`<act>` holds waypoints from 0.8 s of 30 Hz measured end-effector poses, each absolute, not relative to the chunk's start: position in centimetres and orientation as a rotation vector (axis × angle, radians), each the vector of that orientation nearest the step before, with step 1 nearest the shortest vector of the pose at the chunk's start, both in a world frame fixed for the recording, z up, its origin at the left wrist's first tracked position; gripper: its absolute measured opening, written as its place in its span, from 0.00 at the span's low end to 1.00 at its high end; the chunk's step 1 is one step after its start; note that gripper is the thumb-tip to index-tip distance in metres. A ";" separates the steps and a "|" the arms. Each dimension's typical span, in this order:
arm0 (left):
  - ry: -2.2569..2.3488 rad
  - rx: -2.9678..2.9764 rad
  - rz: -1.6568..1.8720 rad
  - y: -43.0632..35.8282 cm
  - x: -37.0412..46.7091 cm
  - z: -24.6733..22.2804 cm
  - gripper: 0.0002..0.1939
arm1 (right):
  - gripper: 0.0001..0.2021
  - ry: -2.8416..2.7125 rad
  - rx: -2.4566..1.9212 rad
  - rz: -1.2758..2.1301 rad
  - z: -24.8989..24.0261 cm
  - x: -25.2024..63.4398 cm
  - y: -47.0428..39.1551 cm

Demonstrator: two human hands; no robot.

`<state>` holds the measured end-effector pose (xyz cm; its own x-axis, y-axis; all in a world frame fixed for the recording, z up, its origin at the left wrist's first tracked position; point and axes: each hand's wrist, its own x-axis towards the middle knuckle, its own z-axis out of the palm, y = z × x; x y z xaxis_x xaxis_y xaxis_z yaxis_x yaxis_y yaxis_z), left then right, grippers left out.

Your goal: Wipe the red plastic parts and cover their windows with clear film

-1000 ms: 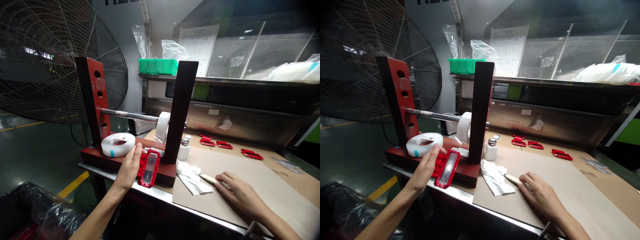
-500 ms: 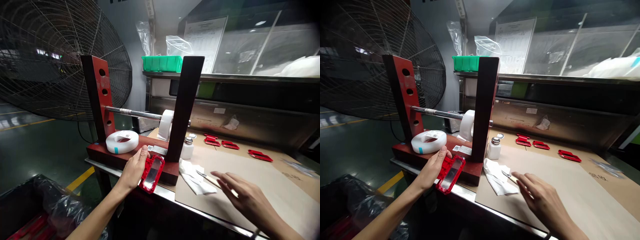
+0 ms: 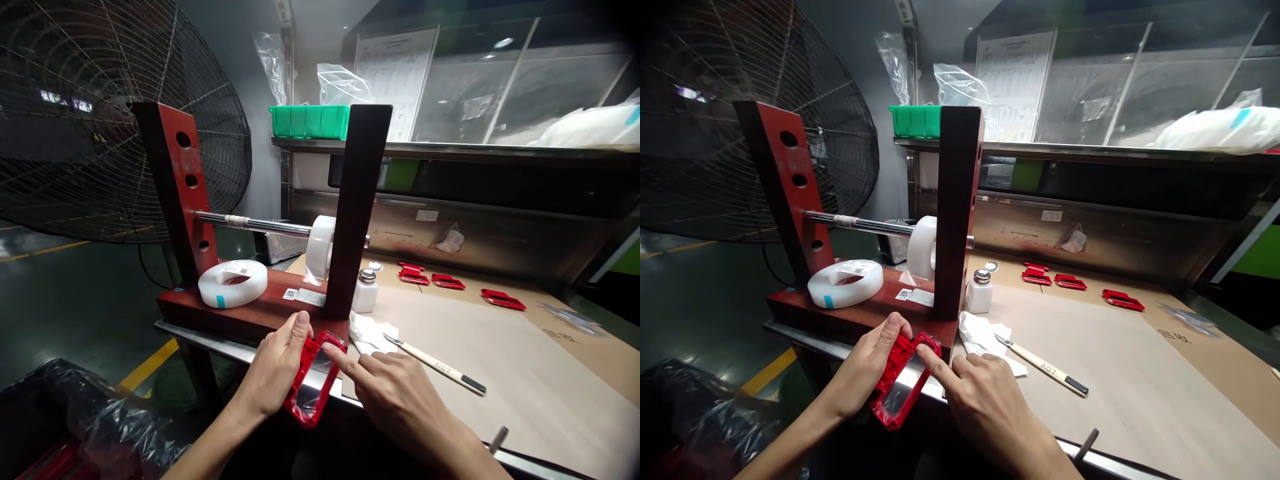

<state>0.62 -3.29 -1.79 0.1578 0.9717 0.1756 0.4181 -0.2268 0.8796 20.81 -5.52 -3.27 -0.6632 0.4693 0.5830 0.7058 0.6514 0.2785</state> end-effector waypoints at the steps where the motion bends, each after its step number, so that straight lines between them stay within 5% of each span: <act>1: 1.320 1.751 1.027 -3.4 0.7 -1.8 0.26 | 0.25 -2.406 -0.916 -0.695 -3.5 20.8 -5.5; 12: 1.260 1.735 1.074 -4.4 1.3 -1.8 0.24 | 0.24 -2.351 -0.937 -0.607 -4.3 20.5 -6.1; 18: 1.109 1.277 1.153 -5.3 1.5 -3.2 0.25 | 0.26 -2.074 -0.869 0.013 -4.2 21.0 -8.6; 24: 0.796 0.766 0.949 -9.3 3.1 -6.4 0.37 | 0.16 -1.991 -1.000 0.611 -8.1 22.0 -10.1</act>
